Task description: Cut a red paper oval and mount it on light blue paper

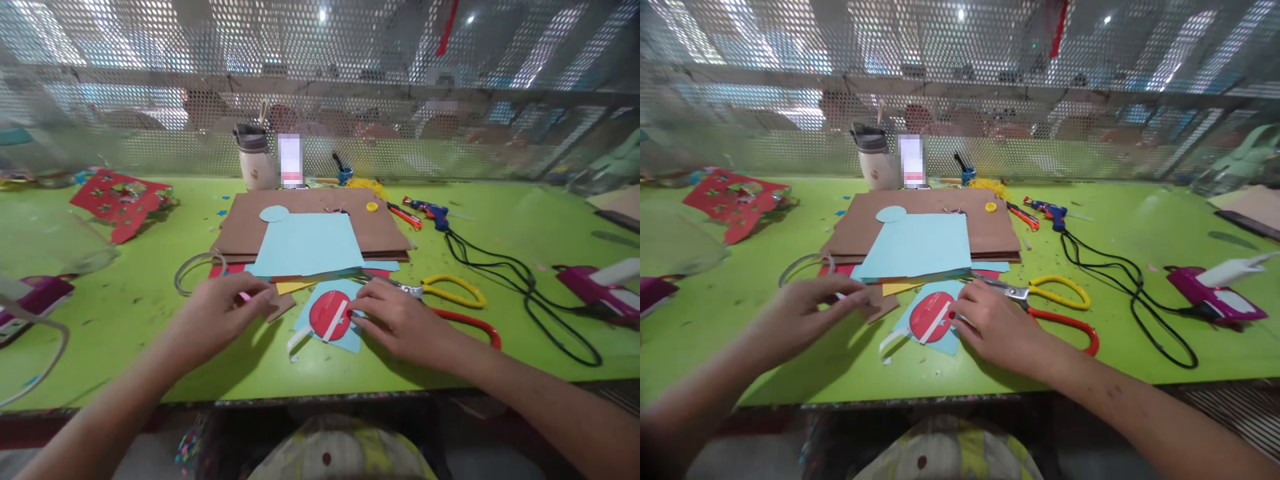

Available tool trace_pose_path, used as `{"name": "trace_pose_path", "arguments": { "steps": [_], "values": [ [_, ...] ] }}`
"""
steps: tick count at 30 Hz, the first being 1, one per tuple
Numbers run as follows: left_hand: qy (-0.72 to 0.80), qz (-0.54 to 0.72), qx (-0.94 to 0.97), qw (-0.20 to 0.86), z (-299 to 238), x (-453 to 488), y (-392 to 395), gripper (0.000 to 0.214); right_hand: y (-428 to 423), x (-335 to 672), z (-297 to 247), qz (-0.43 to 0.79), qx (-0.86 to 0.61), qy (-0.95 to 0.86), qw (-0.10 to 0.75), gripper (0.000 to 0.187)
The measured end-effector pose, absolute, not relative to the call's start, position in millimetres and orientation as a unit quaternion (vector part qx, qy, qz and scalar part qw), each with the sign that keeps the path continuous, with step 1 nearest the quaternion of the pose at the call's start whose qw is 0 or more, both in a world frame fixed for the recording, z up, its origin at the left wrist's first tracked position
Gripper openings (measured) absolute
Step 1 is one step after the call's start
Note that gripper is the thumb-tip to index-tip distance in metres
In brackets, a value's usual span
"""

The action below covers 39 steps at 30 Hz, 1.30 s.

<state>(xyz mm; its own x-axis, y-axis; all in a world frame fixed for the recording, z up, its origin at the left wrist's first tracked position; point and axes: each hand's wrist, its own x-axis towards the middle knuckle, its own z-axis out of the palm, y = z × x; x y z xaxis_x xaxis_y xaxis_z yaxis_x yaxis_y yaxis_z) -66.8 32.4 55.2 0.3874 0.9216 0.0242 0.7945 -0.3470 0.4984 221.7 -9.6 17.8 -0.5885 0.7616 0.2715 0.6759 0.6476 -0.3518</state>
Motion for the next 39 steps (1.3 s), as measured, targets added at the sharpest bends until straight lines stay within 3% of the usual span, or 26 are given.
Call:
{"name": "trace_pose_path", "arguments": {
  "steps": [3, 8, 18, 23, 28, 33, 39],
  "values": [
    [0.512, 0.128, 0.810, 0.257, 46, -37, 37, 0.035, -11, 218, 11, 0.082, -0.415, -0.888, 0.179, 0.024],
    [0.512, 0.097, 0.815, 0.254, 31, -14, 46, 0.029, -15, 215, 3, 0.020, -0.411, -0.901, 0.134, 0.028],
    [0.511, 0.067, 0.829, 0.219, 28, -1, 50, 0.025, -9, 215, 7, 0.016, -0.405, -0.905, 0.125, 0.028],
    [0.515, 0.070, 0.823, 0.230, 28, -6, 44, 0.022, -9, 215, 4, 0.043, -0.417, -0.894, 0.157, 0.026],
    [0.528, 0.085, 0.796, 0.282, 29, -19, 22, 0.033, -12, 216, 10, 0.090, -0.418, -0.886, 0.179, 0.024],
    [0.519, 0.113, 0.806, 0.262, 26, -27, 4, 0.023, -21, 255, 24, 0.083, -0.454, -0.861, 0.214, 0.022],
    [0.515, 0.184, 0.745, 0.381, 25, -30, -1, 0.023, -42, 339, 20, 0.015, -0.534, -0.842, 0.079, 0.031]
  ]
}}
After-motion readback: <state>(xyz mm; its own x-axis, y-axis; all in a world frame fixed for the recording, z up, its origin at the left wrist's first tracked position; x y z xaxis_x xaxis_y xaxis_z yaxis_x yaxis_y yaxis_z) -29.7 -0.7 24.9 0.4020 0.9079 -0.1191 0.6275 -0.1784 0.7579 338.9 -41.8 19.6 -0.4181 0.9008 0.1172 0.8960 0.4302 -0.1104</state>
